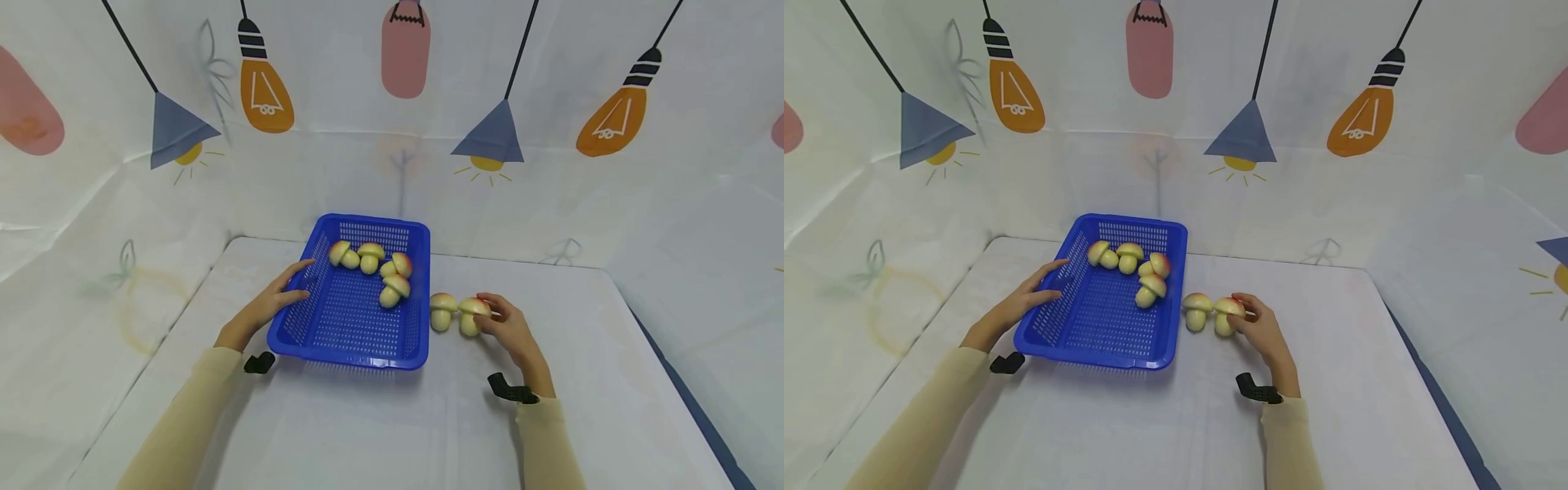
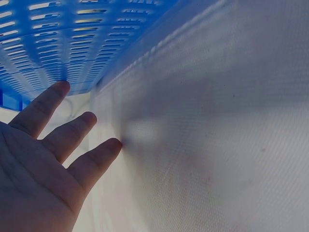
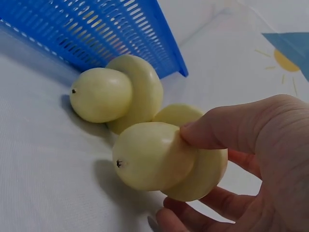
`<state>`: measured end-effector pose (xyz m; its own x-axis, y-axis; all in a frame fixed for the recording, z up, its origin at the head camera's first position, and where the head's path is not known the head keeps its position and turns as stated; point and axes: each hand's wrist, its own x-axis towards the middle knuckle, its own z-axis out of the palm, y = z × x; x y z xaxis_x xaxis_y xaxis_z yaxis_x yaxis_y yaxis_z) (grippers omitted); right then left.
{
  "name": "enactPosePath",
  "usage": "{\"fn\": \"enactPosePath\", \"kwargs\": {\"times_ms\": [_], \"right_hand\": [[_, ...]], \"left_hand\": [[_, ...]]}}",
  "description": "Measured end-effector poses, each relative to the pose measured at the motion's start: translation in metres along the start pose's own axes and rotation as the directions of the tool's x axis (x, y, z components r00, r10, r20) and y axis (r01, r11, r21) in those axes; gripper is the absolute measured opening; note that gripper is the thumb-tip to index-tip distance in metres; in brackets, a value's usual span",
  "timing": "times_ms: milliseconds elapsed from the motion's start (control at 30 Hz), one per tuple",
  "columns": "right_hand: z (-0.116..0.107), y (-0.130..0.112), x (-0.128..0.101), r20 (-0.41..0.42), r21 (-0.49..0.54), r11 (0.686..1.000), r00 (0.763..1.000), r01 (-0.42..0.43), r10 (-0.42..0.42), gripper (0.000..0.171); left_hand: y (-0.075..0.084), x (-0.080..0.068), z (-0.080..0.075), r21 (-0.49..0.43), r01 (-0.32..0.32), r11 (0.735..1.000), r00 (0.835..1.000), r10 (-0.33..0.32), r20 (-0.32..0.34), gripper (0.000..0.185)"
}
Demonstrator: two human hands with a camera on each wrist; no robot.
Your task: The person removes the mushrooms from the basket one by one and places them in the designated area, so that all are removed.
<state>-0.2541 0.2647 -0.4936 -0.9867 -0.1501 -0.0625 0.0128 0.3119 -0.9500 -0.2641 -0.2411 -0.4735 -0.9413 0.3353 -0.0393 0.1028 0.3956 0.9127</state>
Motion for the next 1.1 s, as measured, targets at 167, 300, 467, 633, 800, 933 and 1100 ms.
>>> {"fn": "enactPosePath", "kwargs": {"times_ms": [167,300,467,633,800,933,1100], "right_hand": [[0.0002,0.0001,-0.0001,0.003,-0.017,1.000,1.000,-0.013,0.013,0.056],[0.0011,-0.0002,0.0001,0.001,-0.022,1.000,1.000,-0.015,0.015,0.056],[0.0025,-0.0013,0.0003,-0.007,-0.028,1.000,1.000,-0.006,0.006,0.055],[0.0033,-0.0035,-0.0005,-0.009,-0.036,0.999,1.000,0.007,-0.008,0.056],[0.0036,-0.0019,0.0002,-0.003,-0.067,0.998,1.000,0.013,-0.013,0.059],[0.0043,-0.0016,0.0005,0.003,-0.081,0.997,1.000,0.009,-0.009,0.060],[0.0044,-0.0020,0.0002,0.004,-0.092,0.996,1.000,-0.004,0.005,0.059]], "left_hand": [[0.0001,-0.0002,0.0001,0.003,0.000,1.000,1.000,0.000,-0.001,0.072],[0.0005,-0.0001,0.0001,0.006,0.003,1.000,1.000,-0.003,-0.004,0.073],[0.0006,0.0002,0.0000,0.003,0.004,1.000,1.000,-0.004,-0.004,0.072],[0.0008,0.0004,0.0000,-0.004,0.001,1.000,1.000,-0.001,0.001,0.073],[0.0001,0.0005,-0.0006,0.002,-0.002,1.000,1.000,0.002,0.004,0.073],[-0.0011,0.0008,-0.0007,0.003,-0.005,1.000,1.000,0.005,0.003,0.073],[-0.0014,0.0006,-0.0003,0.001,-0.006,1.000,1.000,0.006,0.002,0.073]]}}
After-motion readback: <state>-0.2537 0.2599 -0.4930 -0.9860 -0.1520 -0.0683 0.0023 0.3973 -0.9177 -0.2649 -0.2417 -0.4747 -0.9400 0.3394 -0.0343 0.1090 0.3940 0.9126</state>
